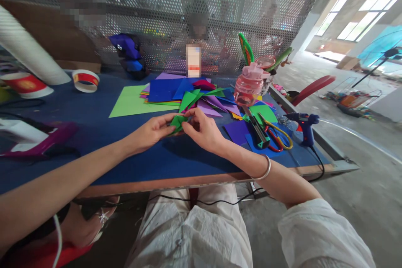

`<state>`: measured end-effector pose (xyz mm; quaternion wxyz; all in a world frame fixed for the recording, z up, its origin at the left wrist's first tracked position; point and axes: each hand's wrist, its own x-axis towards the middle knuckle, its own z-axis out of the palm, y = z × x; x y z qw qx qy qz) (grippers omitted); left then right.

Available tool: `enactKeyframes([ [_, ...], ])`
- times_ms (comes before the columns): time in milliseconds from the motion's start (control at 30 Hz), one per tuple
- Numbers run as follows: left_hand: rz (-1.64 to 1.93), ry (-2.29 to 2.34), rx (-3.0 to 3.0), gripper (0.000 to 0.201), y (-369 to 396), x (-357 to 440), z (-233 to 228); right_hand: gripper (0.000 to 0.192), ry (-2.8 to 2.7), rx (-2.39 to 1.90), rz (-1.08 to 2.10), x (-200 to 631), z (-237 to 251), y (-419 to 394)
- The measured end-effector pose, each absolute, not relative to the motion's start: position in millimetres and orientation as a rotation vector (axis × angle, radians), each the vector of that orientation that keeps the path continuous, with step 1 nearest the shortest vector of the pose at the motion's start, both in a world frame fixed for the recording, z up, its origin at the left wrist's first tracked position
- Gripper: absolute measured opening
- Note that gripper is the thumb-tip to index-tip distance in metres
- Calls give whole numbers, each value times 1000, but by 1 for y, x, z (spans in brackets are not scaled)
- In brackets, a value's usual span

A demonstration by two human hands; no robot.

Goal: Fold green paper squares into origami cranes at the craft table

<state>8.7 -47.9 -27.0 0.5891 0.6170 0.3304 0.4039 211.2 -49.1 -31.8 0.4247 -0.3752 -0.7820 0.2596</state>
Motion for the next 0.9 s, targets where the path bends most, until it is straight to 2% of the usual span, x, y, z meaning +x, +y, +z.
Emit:
enactKeyframes([
  [233,1030,904,1362,42,-44,9,-29,39,-2093,-893,393,212,-39,-46],
  [700,1053,1160,1623,26,-39,3,-29,34,-2144,-839,212,213,-42,-45],
  [900,976,1177,1559,27,-40,0,-28,30,-2171,-793,259,212,-39,-46],
])
